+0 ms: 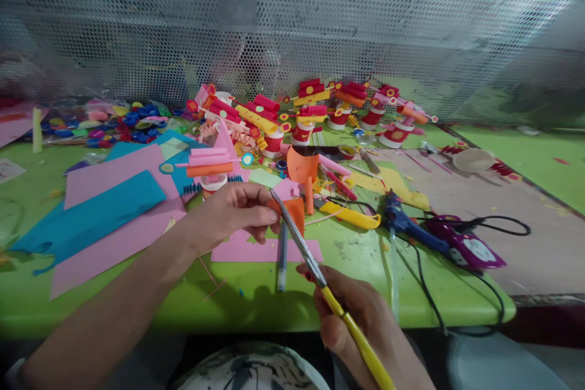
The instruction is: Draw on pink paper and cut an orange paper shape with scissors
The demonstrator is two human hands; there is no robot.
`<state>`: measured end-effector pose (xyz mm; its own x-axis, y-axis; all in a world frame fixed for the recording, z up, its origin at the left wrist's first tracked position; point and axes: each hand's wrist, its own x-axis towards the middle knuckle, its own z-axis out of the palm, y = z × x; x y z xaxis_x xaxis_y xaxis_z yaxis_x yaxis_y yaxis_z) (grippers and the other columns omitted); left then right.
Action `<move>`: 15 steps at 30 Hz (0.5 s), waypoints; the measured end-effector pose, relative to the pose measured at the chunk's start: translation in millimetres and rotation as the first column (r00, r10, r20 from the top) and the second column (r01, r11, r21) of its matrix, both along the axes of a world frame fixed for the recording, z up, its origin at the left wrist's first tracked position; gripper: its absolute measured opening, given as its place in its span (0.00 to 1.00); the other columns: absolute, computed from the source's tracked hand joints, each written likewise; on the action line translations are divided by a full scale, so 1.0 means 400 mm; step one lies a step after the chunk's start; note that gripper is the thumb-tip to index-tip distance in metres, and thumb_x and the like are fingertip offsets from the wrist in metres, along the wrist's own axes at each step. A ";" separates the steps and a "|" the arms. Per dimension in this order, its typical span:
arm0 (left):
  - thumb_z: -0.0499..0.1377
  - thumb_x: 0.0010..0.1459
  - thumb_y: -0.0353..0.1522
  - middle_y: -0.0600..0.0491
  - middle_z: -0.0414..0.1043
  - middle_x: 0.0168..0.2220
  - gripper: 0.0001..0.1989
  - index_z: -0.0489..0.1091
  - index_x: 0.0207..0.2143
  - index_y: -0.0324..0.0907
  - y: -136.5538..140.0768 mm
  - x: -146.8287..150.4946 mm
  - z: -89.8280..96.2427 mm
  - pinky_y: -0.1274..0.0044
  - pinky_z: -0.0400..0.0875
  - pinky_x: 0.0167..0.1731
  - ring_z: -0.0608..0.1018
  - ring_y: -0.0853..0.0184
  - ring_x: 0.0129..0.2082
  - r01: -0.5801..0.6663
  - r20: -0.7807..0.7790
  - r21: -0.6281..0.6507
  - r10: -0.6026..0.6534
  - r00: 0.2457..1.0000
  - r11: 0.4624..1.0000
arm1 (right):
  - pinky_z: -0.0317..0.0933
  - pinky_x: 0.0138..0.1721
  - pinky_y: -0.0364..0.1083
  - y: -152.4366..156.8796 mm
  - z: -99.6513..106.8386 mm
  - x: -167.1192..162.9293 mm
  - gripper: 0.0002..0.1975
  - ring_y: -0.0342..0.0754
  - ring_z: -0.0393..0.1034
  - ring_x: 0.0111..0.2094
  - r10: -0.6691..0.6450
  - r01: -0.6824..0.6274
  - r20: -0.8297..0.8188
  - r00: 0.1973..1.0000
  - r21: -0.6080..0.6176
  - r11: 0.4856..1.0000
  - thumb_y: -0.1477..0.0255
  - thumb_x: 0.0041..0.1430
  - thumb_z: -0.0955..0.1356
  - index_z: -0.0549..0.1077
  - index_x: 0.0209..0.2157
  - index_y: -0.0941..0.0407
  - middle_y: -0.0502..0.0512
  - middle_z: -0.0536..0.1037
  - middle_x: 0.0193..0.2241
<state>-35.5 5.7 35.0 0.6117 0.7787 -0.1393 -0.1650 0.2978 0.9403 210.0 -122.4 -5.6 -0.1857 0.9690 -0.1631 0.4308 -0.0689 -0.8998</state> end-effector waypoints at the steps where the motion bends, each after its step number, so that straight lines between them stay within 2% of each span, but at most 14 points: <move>1: 0.67 0.53 0.31 0.52 0.78 0.27 0.06 0.74 0.30 0.37 0.000 0.000 -0.002 0.79 0.74 0.26 0.76 0.74 0.21 -0.004 -0.002 0.007 0.004 1.000 1.000 | 0.56 0.24 0.45 0.002 -0.003 0.001 0.47 0.47 0.61 0.25 0.016 -0.016 -0.004 1.000 -0.002 1.000 0.32 0.51 0.65 0.76 0.54 0.57 0.52 0.69 0.25; 4: 0.67 0.52 0.30 0.53 0.78 0.27 0.06 0.74 0.30 0.38 0.000 0.000 -0.008 0.79 0.74 0.26 0.76 0.74 0.22 -0.025 -0.005 0.070 0.025 1.000 0.997 | 0.56 0.24 0.45 0.005 -0.010 -0.002 0.47 0.46 0.60 0.25 0.019 -0.018 -0.023 1.000 0.016 1.000 0.32 0.49 0.66 0.76 0.54 0.57 0.51 0.69 0.25; 7: 0.67 0.53 0.29 0.53 0.78 0.28 0.05 0.75 0.30 0.37 -0.002 -0.002 -0.008 0.80 0.73 0.27 0.76 0.74 0.23 -0.023 -0.022 0.117 0.026 0.999 0.993 | 0.58 0.25 0.45 0.004 -0.011 -0.009 0.49 0.46 0.61 0.26 -0.046 0.046 -0.036 0.998 -0.001 0.999 0.30 0.47 0.65 0.76 0.53 0.56 0.53 0.71 0.29; 15: 0.68 0.52 0.26 0.54 0.78 0.24 0.04 0.75 0.27 0.37 -0.007 -0.005 0.017 0.81 0.74 0.26 0.76 0.75 0.21 -0.043 -0.034 0.049 0.045 0.998 0.998 | 0.64 0.28 0.45 0.003 -0.005 -0.006 0.50 0.49 0.66 0.30 -0.030 0.029 -0.027 0.999 -0.004 1.000 0.30 0.46 0.66 0.76 0.55 0.57 0.56 0.74 0.32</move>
<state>-37.6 3.1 41.9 0.5720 0.8111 -0.1222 -0.1432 0.2454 0.9588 207.5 -121.3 -7.5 -0.1614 0.9735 -0.1620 0.4040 -0.0846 -0.9108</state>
